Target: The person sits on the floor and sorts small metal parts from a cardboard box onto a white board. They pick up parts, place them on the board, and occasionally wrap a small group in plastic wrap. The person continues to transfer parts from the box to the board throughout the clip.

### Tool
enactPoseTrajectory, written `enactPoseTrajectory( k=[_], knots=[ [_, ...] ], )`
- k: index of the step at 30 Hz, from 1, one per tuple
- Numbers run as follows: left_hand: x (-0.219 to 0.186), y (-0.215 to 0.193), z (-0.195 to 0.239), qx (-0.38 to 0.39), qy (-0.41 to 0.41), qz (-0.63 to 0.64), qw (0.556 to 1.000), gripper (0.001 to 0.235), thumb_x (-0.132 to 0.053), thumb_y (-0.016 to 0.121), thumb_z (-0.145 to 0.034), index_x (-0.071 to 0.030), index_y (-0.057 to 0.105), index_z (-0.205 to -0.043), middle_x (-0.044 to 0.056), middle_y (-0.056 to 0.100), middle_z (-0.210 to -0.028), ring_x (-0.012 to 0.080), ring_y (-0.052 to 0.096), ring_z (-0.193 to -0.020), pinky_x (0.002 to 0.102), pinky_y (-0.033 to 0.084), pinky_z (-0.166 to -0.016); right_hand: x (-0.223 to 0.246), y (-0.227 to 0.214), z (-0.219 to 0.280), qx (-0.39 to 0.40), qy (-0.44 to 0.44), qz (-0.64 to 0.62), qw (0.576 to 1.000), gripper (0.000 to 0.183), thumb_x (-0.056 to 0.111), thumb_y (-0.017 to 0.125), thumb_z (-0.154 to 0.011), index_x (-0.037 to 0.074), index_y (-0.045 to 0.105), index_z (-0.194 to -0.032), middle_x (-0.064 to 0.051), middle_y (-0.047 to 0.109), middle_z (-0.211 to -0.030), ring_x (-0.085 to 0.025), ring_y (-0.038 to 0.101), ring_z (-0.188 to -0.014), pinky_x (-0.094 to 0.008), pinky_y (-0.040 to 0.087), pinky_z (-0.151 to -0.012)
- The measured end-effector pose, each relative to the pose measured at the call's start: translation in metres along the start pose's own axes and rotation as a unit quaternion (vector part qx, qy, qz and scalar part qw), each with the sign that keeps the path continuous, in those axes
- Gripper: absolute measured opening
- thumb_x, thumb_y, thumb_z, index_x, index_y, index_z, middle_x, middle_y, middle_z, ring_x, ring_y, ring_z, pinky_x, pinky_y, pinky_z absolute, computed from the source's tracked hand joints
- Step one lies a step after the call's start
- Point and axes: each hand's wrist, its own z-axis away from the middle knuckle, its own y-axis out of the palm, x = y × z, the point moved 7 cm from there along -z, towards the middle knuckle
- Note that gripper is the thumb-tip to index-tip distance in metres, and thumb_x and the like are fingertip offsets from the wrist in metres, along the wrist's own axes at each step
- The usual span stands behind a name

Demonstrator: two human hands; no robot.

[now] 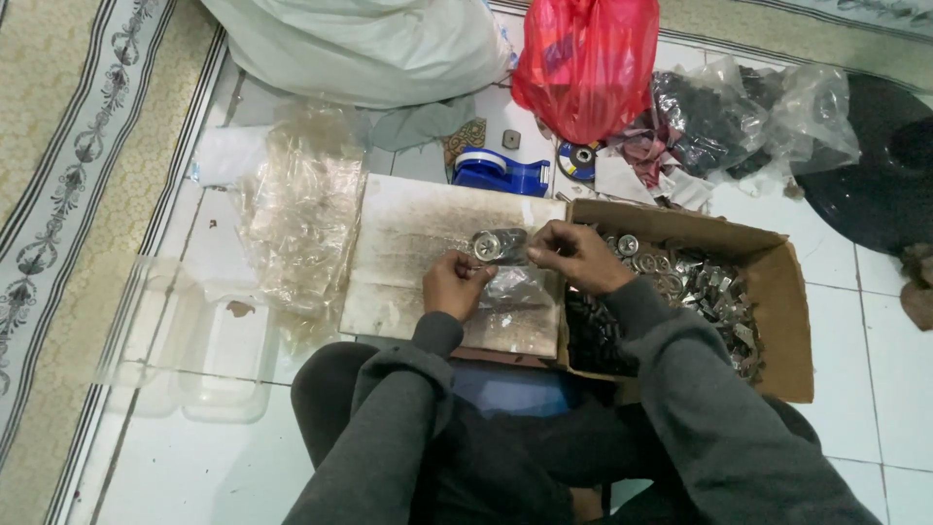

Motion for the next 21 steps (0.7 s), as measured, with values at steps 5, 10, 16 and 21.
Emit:
enactPoseTrajectory(
  k=[5, 10, 16, 21],
  knots=[
    [-0.007, -0.004, 0.006, 0.004, -0.008, 0.006, 1.0, 0.029, -0.027, 0.084, -0.091, -0.005, 0.073, -0.107, 0.009, 0.066, -0.087, 0.0222, 0.069, -0.085, 0.037, 0.055, -0.074, 0.013, 0.025, -0.025, 0.154, 0.052, 0.124, 0.979, 0.023, 0.026, 0.088, -0.082, 0.007, 0.074, -0.081, -0.009, 0.068, -0.072, -0.024, 0.063, -0.068, -0.04, 0.052, -0.064],
    [-0.008, -0.005, 0.006, 0.006, -0.005, 0.005, 1.0, 0.03, -0.028, 0.086, -0.089, -0.005, 0.073, -0.104, 0.009, 0.065, -0.085, 0.0238, 0.07, -0.083, 0.037, 0.055, -0.073, 0.011, 0.034, -0.049, 0.234, 0.114, 0.281, 0.924, 0.027, 0.034, 0.086, -0.075, 0.009, 0.077, -0.082, -0.015, 0.077, -0.083, -0.042, 0.074, -0.091, -0.052, 0.056, -0.083],
    [-0.021, -0.01, 0.014, 0.003, -0.009, 0.024, 1.0, 0.027, -0.024, 0.085, -0.09, -0.004, 0.072, -0.104, 0.009, 0.067, -0.084, 0.0222, 0.07, -0.082, 0.037, 0.054, -0.071, -0.003, 0.039, -0.061, 0.272, 0.124, 0.374, 0.878, 0.024, 0.04, 0.088, -0.066, 0.02, 0.076, -0.071, -0.003, 0.076, -0.075, -0.032, 0.076, -0.088, -0.045, 0.057, -0.081],
    [-0.018, -0.009, 0.011, 0.012, -0.014, 0.016, 1.0, 0.026, -0.024, 0.085, -0.091, -0.005, 0.072, -0.105, 0.008, 0.067, -0.085, 0.0211, 0.069, -0.082, 0.036, 0.054, -0.072, 0.013, 0.043, -0.063, 0.302, 0.142, 0.379, 0.863, 0.022, 0.037, 0.085, -0.066, 0.017, 0.077, -0.072, -0.01, 0.076, -0.078, -0.035, 0.075, -0.091, -0.047, 0.057, -0.084]
  ],
)
